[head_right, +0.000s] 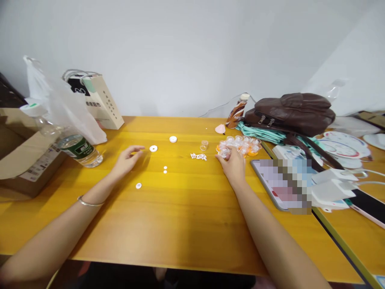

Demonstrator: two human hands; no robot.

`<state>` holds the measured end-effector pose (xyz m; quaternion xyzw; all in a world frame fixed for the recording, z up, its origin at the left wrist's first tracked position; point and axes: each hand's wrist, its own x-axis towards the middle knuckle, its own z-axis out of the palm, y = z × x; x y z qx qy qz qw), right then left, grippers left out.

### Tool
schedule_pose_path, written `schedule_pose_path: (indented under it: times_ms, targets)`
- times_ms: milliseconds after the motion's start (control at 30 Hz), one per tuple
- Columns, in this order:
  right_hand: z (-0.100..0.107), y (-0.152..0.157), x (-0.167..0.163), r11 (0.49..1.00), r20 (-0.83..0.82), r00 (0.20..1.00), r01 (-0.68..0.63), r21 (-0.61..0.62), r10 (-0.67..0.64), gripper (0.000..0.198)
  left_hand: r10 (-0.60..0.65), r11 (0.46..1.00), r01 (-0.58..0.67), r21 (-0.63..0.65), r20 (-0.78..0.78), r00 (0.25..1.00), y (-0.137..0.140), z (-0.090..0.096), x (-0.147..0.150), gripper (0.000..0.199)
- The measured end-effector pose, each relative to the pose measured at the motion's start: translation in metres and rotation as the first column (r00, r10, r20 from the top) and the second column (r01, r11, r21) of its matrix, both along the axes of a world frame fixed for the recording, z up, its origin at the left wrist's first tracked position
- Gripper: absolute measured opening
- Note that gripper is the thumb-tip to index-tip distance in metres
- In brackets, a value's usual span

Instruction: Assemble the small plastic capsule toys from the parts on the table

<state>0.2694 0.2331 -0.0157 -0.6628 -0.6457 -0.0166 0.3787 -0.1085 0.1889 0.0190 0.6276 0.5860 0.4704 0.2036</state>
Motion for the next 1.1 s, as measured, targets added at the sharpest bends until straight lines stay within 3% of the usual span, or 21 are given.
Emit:
schedule_pose_path:
  times_ms: [167, 300, 400, 467, 600, 667, 800, 1000, 1100]
  targets:
    - [-0.002, 0.001, 0.000, 1.000, -0.133, 0.991, 0.018, 0.017, -0.015, 0.050, -0.061, 0.998, 0.054, -0.046, -0.180, 0.982, 0.011, -0.011, -0.010, 0.021]
    - [0.001, -0.002, -0.004, 0.999, -0.201, 0.979, 0.038, -0.036, -0.045, 0.048, -0.082, 0.991, 0.051, -0.124, -0.257, 0.963, 0.010, -0.003, -0.024, 0.023]
    - [0.007, -0.010, -0.010, 0.998, -0.243, 0.969, 0.042, -0.047, -0.052, 0.049, -0.217, 0.955, 0.149, -0.256, -0.265, 0.939, 0.002, 0.011, -0.031, 0.027]
    - [0.011, -0.016, -0.016, 1.000, -0.263, 0.965, 0.014, -0.009, -0.016, 0.045, -0.371, 0.889, 0.267, -0.372, -0.242, 0.897, -0.005, 0.023, -0.035, 0.027]
    - [0.015, -0.025, -0.028, 0.991, -0.293, 0.947, -0.120, 0.056, 0.131, 0.033, -0.677, 0.637, 0.463, -0.617, -0.161, 0.718, -0.022, 0.044, -0.035, 0.033]
    - [0.015, -0.028, -0.033, 0.979, -0.312, 0.928, -0.189, 0.071, 0.202, 0.030, -0.751, 0.554, 0.487, -0.675, -0.154, 0.642, -0.028, 0.048, -0.029, 0.032]
    - [0.016, -0.032, -0.040, 0.954, -0.345, 0.891, -0.297, 0.047, 0.294, 0.027, -0.790, 0.547, 0.533, -0.646, -0.188, 0.583, -0.035, 0.041, -0.002, 0.015]
    - [0.017, -0.038, -0.047, 0.928, -0.360, 0.864, -0.372, 0.014, 0.352, 0.027, -0.731, 0.666, 0.616, -0.421, -0.203, 0.652, -0.049, 0.018, 0.059, 0.009]
    - [0.018, -0.039, -0.048, 0.922, -0.368, 0.856, -0.387, 0.009, 0.363, 0.028, -0.752, 0.655, 0.660, -0.367, -0.225, 0.620, -0.058, 0.013, 0.073, 0.008]
